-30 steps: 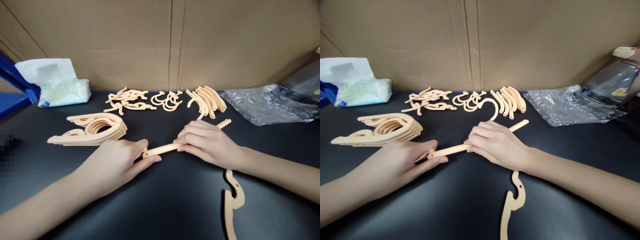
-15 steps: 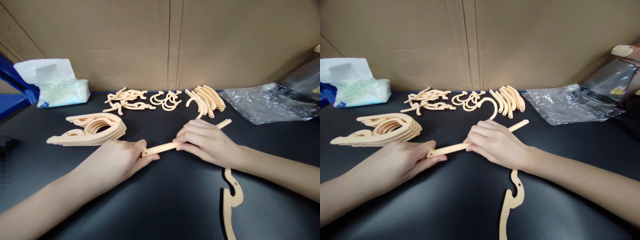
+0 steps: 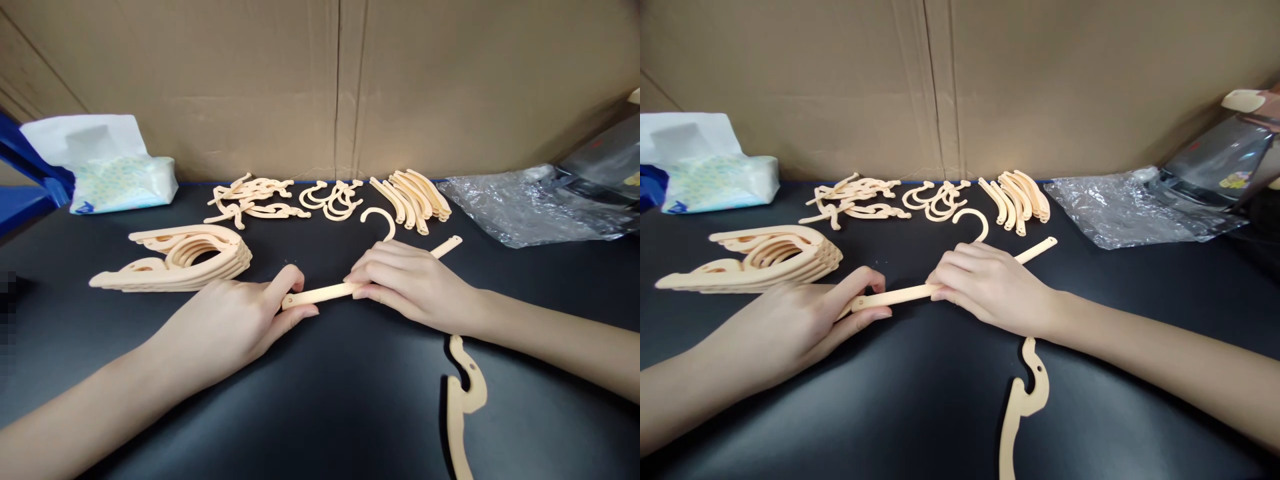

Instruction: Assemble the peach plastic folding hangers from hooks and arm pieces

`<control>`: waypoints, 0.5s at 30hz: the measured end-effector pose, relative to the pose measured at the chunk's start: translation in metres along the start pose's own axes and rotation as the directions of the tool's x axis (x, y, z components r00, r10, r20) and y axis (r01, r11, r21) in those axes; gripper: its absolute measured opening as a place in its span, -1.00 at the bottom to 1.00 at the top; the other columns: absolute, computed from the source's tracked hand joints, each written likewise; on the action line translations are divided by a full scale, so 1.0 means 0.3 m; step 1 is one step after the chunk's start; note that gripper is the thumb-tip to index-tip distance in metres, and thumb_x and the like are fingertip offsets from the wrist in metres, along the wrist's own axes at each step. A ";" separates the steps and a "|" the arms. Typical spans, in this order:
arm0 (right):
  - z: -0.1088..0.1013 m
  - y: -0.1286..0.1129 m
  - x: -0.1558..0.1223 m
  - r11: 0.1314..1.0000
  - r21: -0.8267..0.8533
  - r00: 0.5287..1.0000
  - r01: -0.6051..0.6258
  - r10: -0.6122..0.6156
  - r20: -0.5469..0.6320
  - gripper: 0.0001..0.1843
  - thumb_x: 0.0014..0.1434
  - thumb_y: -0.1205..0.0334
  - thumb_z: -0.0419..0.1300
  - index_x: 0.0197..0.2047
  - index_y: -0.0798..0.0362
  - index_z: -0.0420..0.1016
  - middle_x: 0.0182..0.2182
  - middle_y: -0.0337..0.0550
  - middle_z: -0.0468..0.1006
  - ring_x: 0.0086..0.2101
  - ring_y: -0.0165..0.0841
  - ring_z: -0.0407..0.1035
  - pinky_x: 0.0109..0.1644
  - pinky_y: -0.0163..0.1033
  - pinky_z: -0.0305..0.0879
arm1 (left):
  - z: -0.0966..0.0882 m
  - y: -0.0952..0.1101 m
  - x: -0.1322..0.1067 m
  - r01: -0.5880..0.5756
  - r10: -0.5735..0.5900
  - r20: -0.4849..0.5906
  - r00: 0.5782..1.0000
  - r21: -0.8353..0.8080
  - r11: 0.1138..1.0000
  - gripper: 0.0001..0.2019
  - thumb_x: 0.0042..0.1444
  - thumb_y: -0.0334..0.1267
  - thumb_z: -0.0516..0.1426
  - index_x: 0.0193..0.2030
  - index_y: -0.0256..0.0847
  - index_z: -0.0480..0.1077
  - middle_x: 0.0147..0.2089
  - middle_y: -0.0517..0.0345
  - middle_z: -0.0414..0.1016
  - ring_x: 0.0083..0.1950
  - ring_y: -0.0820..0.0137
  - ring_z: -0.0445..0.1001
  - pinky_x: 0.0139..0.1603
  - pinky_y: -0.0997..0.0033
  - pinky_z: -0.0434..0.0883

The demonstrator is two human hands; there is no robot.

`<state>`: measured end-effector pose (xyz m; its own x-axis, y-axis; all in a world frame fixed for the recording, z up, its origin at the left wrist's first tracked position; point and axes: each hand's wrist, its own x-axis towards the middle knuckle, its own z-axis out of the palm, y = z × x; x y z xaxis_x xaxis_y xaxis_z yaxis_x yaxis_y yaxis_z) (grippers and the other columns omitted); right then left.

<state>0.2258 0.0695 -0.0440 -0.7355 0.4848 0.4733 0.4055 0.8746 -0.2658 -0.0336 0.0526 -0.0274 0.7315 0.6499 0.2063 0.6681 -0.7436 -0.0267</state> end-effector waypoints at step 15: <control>-0.006 0.004 0.002 0.998 0.046 0.999 -0.044 0.042 0.030 -0.85 0.36 0.29 0.08 -0.20 0.13 0.45 -0.32 -0.13 0.53 -0.32 -0.34 0.32 -0.18 -0.22 0.23 | 0.005 0.001 -0.006 -0.102 0.116 -0.077 0.990 0.164 0.981 -0.64 0.43 -0.08 -0.20 -0.16 -0.25 0.29 -0.59 0.27 0.36 -0.67 0.35 0.40 -0.69 0.39 0.10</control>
<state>0.2269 0.0707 -0.0424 -0.7335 0.5212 0.4363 0.4122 0.8515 -0.3242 -0.0346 0.0514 -0.0293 0.7915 0.5452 0.2763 0.6031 -0.7701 -0.2080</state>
